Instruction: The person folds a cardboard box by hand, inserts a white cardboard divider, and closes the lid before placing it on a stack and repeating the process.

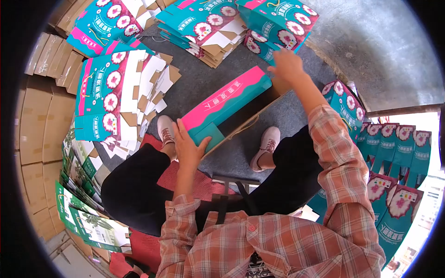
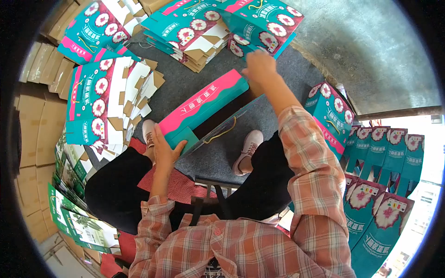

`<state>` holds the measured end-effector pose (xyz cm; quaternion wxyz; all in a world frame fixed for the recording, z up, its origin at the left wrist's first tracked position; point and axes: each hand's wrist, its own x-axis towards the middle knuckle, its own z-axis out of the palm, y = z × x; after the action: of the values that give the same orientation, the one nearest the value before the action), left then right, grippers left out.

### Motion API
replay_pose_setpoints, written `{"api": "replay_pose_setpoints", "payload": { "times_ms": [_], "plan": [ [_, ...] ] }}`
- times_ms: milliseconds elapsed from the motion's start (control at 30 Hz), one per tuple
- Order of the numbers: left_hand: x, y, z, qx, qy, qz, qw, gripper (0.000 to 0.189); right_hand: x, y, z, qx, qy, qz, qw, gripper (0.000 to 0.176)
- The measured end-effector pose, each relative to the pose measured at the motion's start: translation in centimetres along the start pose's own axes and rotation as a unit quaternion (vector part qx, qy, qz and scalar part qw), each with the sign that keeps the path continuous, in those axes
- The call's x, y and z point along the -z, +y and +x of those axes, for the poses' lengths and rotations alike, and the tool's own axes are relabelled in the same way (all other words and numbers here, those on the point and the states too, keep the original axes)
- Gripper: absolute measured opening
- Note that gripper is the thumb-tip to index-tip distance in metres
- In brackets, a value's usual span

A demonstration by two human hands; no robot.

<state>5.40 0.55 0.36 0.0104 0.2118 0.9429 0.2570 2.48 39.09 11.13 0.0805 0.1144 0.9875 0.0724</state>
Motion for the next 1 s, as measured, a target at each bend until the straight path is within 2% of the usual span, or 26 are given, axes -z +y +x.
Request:
{"api": "replay_pose_setpoints", "payload": {
  "times_ms": [33,67,100,133,167,200,267,300,367,400,533,600,633,667,700,733,767,800,833,867,900,933,967,1000],
  "plan": [
    [-0.1,0.0,0.0,0.029,-0.014,-0.018,0.999,0.105,1.0,0.9,0.0,-0.101,0.0,0.039,0.994,0.056],
    [-0.3,-0.1,0.0,0.057,-0.03,-0.035,0.997,0.11,1.9,1.9,-0.4,-0.125,-0.12,0.075,0.982,0.068],
    [-0.2,-0.1,0.1,0.053,-0.032,-0.037,0.997,0.11,2.1,2.1,-0.8,-0.129,-0.12,0.074,0.982,0.068],
    [-0.1,-0.1,0.2,0.057,-0.048,-0.08,0.994,0.112,2.1,2.3,-1.5,-0.149,-0.218,0.254,0.93,0.078],
    [-0.1,0.0,0.3,0.061,-0.065,-0.122,0.989,0.113,2.1,2.5,-2.3,-0.163,-0.305,0.422,0.838,0.088],
    [-0.2,0.1,0.4,0.06,-0.066,-0.125,0.988,0.113,1.7,2.4,-2.7,-0.165,-0.305,0.421,0.838,0.088],
    [-0.2,-0.1,0.5,0.073,-0.063,-0.136,0.986,0.114,0.4,1.2,-3.5,0.025,-0.365,0.436,0.822,0.093],
    [-0.2,-0.4,0.4,0.074,-0.063,-0.133,0.986,0.114,0.2,0.8,-3.8,0.027,-0.366,0.438,0.821,0.093],
    [-0.6,-0.5,0.3,0.058,-0.05,-0.126,0.989,0.114,0.1,0.1,-4.4,0.164,-0.398,0.296,0.853,0.096],
    [-0.4,-0.3,0.4,0.06,-0.048,-0.126,0.989,0.114,0.2,0.3,-4.9,0.17,-0.386,0.258,0.869,0.09],
    [-0.8,-0.6,0.7,0.052,-0.043,-0.13,0.989,0.111,0.6,0.1,-4.4,0.196,-0.381,0.205,0.88,0.084],
    [-0.6,-0.9,0.7,0.035,-0.04,-0.123,0.991,0.107,0.3,-0.6,-2.6,0.135,-0.401,0.189,0.886,0.085],
    [-0.3,-0.6,0.7,0.046,-0.041,-0.2,0.978,0.098,-0.2,-0.7,-2.2,0.134,-0.402,0.192,0.885,0.085],
    [-0.2,-0.2,0.9,0.055,-0.043,-0.277,0.958,0.09,-0.7,-0.7,-2.1,0.151,-0.284,0.161,0.933,0.087],
    [-0.5,-0.7,1.0,0.052,-0.048,-0.276,0.958,0.09,-1.4,-0.6,-2.0,0.165,-0.161,0.125,0.965,0.09],
    [-0.8,-1.6,1.0,0.039,-0.034,-0.252,0.966,0.08,-2.3,-0.8,-2.0,0.161,-0.161,0.127,0.965,0.09],
    [-1.1,-2.5,0.8,0.027,-0.019,-0.227,0.973,0.071,-3.3,-1.3,-2.0,0.109,-0.098,0.122,0.982,0.095],
    [-0.8,-2.3,0.6,0.025,-0.02,-0.226,0.974,0.071,-4.3,-1.6,-1.8,0.056,-0.034,0.116,0.991,0.099],
    [-0.6,-2.1,0.4,0.073,-0.028,-0.229,0.97,0.064,-5.1,-1.5,-1.5,0.053,-0.032,0.118,0.991,0.099],
    [-0.4,-1.9,0.2,0.123,-0.037,-0.232,0.964,0.058,-5.8,-1.2,-1.1,0.005,-0.118,0.164,0.979,0.105],
    [-0.4,-2.4,0.1,0.121,-0.04,-0.232,0.964,0.058,-5.9,-1.1,-1.0,-0.043,-0.203,0.207,0.956,0.112],
    [-0.3,-3.1,0.2,0.244,-0.106,-0.347,0.899,0.058,-6.1,-1.0,-1.0,-0.048,-0.204,0.208,0.955,0.112],
    [-0.3,-3.7,0.4,0.357,-0.169,-0.448,0.802,0.059,-6.2,-1.0,-0.9,-0.041,-0.202,0.214,0.955,0.109],
    [-0.8,-4.2,0.4,0.349,-0.18,-0.45,0.802,0.059,-6.1,-0.7,-1.0,-0.04,-0.199,0.219,0.954,0.106]
  ]
}}
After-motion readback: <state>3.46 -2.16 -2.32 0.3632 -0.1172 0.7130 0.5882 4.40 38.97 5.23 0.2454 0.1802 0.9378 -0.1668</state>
